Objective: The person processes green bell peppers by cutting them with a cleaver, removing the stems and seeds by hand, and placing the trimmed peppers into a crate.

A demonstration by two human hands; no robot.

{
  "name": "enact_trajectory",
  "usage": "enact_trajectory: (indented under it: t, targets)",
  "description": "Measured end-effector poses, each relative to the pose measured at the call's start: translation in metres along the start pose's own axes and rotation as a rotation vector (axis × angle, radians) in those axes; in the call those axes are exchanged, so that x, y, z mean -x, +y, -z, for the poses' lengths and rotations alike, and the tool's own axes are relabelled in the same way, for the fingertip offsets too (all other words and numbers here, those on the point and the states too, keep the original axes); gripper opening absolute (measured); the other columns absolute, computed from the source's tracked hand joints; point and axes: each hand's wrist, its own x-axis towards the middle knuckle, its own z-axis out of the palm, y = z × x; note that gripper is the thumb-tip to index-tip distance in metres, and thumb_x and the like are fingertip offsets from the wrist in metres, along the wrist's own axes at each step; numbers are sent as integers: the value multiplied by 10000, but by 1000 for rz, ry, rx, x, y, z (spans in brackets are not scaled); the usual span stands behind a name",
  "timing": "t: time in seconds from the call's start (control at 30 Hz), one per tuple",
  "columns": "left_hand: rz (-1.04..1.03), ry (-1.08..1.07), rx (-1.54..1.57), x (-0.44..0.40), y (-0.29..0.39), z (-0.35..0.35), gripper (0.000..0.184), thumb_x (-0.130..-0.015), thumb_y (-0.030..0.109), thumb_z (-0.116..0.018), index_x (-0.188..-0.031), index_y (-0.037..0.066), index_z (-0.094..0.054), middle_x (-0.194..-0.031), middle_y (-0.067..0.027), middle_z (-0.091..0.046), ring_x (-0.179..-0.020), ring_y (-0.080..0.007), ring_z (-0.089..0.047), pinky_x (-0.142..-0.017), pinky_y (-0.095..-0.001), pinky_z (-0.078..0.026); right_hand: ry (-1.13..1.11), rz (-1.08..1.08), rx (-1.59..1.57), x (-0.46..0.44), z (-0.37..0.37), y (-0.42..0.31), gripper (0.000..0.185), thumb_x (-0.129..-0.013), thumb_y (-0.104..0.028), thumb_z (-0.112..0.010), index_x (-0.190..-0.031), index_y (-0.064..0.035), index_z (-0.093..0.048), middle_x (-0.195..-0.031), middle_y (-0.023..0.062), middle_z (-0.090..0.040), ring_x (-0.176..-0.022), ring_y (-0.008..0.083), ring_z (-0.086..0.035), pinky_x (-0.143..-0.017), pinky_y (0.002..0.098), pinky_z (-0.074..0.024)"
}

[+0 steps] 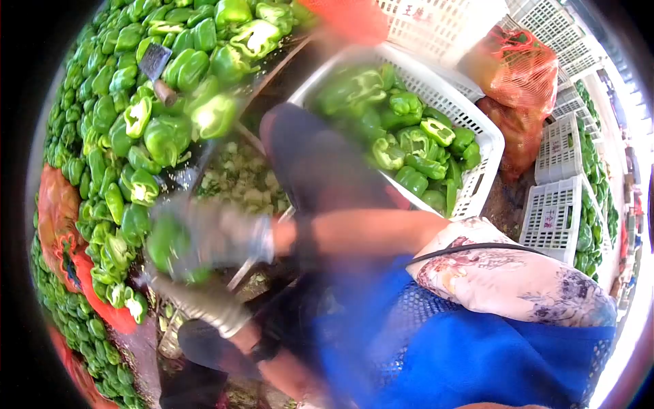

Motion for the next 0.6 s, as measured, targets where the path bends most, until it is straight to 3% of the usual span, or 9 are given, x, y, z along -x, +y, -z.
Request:
enact_trajectory:
  t: [0.03, 0.1, 0.17, 0.2, 0.23, 0.3, 0.43, 0.5, 0.6]
  targets:
    - [139, 37, 175, -3, -21, 1, 648, -940, 579, -450, -1310, 47, -458, -1256, -136, -514, -1176, -251, -498, -1035, -406, -407, 11, -2, -9, 2, 4, 2, 363, -905, -286, -533, -1208, -89, -556, -1102, 171, -610, -1025, 284, -588, -882, 409, -465]
    - [221, 95, 8, 18, -11, -31, 687, -934, 623, -425, -1282, 35, -493, -1237, -113, -534, -1158, -244, -506, -1035, -406, -400, 48, -15, -43, 8, 21, 9, 368, -909, -290, -526, -1217, -90, -551, -1111, 172, -606, -1036, 286, -583, -890, 413, -462]
    - [170, 39, -183, 16, -14, -35, 708, -941, 638, -384, -1296, 36, -498, -1281, -110, -531, -1178, -249, -502, -1029, -405, -401, 119, -49, -45, 24, 49, 22, 374, -912, -293, -520, -1226, -92, -545, -1120, 173, -602, -1046, 288, -578, -899, 416, -458]
    - [6, -148, -212, 9, -15, -28, 718, -947, 640, -352, -1341, 53, -476, -1344, -123, -509, -1218, -262, -490, -1026, -423, -402, 156, -74, -31, 33, 64, 33, 377, -914, -295, -516, -1231, -92, -543, -1125, 174, -599, -1051, 289, -576, -903, 417, -456]
    - [101, -181, -105, 9, -10, -27, 690, -959, 613, -358, -1360, 64, -471, -1382, -135, -489, -1234, -283, -492, -1015, -446, -409, 188, -119, 16, 44, 83, 46, 379, -916, -296, -513, -1235, -93, -540, -1130, 175, -597, -1056, 290, -574, -907, 419, -454]
    - [143, -188, -213, -1, -8, -6, 668, -964, 592, -375, -1343, 53, -487, -1371, -145, -496, -1217, -297, -512, -1002, -461, -417, 258, -241, 139, 69, 116, 83, 385, -920, -300, -506, -1244, -94, -535, -1139, 176, -593, -1067, 292, -569, -915, 422, -451]
    - [264, -101, -290, -10, -23, 24, 580, -972, 530, -422, -1283, 50, -525, -1251, -137, -581, -1130, -282, -569, -943, -434, -458, 309, -509, 433, 123, 164, 174, 396, -928, -307, -493, -1262, -97, -524, -1157, 178, -585, -1087, 296, -559, -932, 428, -443]
    - [340, -108, -232, -6, -27, 27, 492, -974, 455, -469, -1253, 56, -543, -1192, -125, -614, -1072, -272, -592, -893, -411, -490, 309, -592, 531, 141, 169, 212, 402, -932, -310, -486, -1271, -98, -519, -1166, 179, -580, -1097, 298, -554, -940, 431, -440]
    - [399, -137, -210, -11, -40, 30, 481, -971, 443, -482, -1244, 53, -548, -1192, -133, -605, -1087, -276, -580, -922, -430, -472, 343, -581, 610, 150, 151, 255, 410, -937, -315, -476, -1285, -100, -511, -1180, 181, -574, -1113, 301, -547, -953, 436, -434]
